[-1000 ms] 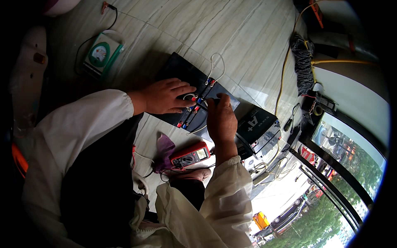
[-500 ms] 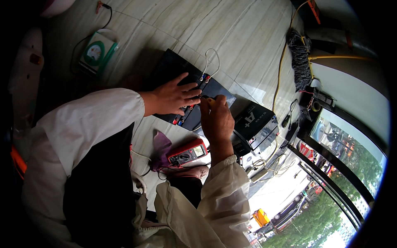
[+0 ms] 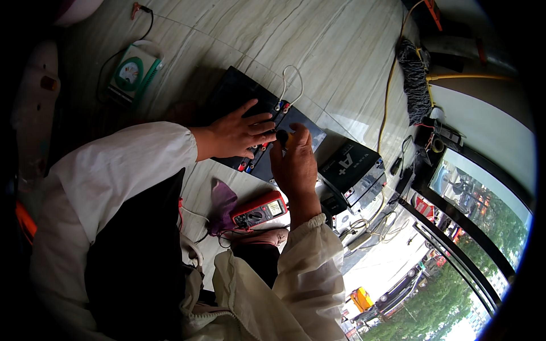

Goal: The person sits on the floor and uses a screwdriver to tighten connections on a series of black batteries. They also use a multimeter to check the electrical readings of the battery terminals.

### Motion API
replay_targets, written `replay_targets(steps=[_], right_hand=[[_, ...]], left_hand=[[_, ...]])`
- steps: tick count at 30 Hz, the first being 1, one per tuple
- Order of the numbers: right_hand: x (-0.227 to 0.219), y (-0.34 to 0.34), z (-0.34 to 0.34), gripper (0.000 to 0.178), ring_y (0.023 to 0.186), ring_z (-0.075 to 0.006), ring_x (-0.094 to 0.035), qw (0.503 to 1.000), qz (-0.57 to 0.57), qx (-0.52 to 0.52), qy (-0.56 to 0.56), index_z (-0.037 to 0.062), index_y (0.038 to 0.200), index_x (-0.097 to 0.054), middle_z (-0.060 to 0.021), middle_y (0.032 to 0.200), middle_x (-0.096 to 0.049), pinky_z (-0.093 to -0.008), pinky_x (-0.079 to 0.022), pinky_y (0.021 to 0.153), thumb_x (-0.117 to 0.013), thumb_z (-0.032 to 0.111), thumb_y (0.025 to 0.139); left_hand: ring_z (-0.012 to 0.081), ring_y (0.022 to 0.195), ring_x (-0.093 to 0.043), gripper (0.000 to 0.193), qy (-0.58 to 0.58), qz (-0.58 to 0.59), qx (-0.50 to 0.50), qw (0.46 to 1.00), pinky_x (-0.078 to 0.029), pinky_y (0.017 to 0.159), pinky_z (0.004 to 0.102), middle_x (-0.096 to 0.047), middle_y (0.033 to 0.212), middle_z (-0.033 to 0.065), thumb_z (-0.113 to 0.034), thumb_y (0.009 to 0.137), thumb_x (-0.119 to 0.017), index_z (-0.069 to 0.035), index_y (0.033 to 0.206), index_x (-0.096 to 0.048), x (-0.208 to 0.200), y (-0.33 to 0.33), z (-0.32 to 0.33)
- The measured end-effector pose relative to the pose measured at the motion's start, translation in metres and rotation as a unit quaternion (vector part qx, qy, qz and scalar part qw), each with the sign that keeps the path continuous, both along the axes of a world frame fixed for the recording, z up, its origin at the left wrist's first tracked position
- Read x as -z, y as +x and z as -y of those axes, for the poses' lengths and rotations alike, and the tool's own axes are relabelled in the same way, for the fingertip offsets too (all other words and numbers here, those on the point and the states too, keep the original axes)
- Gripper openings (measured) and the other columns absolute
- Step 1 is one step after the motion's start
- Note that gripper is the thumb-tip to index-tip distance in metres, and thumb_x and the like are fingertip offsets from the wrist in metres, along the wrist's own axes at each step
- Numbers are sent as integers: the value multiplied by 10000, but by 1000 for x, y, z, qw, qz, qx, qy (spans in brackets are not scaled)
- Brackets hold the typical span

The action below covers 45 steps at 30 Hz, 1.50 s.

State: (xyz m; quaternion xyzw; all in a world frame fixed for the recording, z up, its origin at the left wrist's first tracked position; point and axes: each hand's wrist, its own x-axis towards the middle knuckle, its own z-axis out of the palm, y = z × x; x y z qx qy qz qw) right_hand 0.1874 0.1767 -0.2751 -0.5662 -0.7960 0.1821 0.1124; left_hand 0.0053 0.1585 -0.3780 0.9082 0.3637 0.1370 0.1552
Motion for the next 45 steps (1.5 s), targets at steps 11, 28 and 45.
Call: replay_targets(steps=[11, 28, 45], right_hand=[[-1, -6, 2, 288, 872, -406, -684, 997, 47, 2, -65, 89, 1136, -507, -190, 1002, -682, -505, -541, 723, -615, 295, 967], [2, -10, -10, 378, 812, -442, -678, 951, 292, -51, -88, 21, 1203, -501, -250, 1141, -603, -478, -563, 708, -600, 301, 969], [8, 0, -12, 240, 933, -415, -681, 988, 89, -35, -119, 44, 1093, -596, -203, 999, -677, -486, -548, 778, -592, 250, 970]], left_hand=[[236, 1424, -362, 792, -3, 6, -10, 1000, -173, 1197, 628, -488, 1436, 28, -509, 778, -759, -164, 1443, -503, -3, -3, 2], [237, 1458, -328, 825, 6, 21, -16, 1000, -152, 1203, 633, -451, 1501, 42, -532, 781, -753, -174, 1467, -467, 5, -4, 5], [237, 1404, -389, 788, 7, 64, -21, 998, -206, 1182, 622, -483, 1436, 50, -448, 715, -822, -160, 1395, -547, 9, -4, 3]])
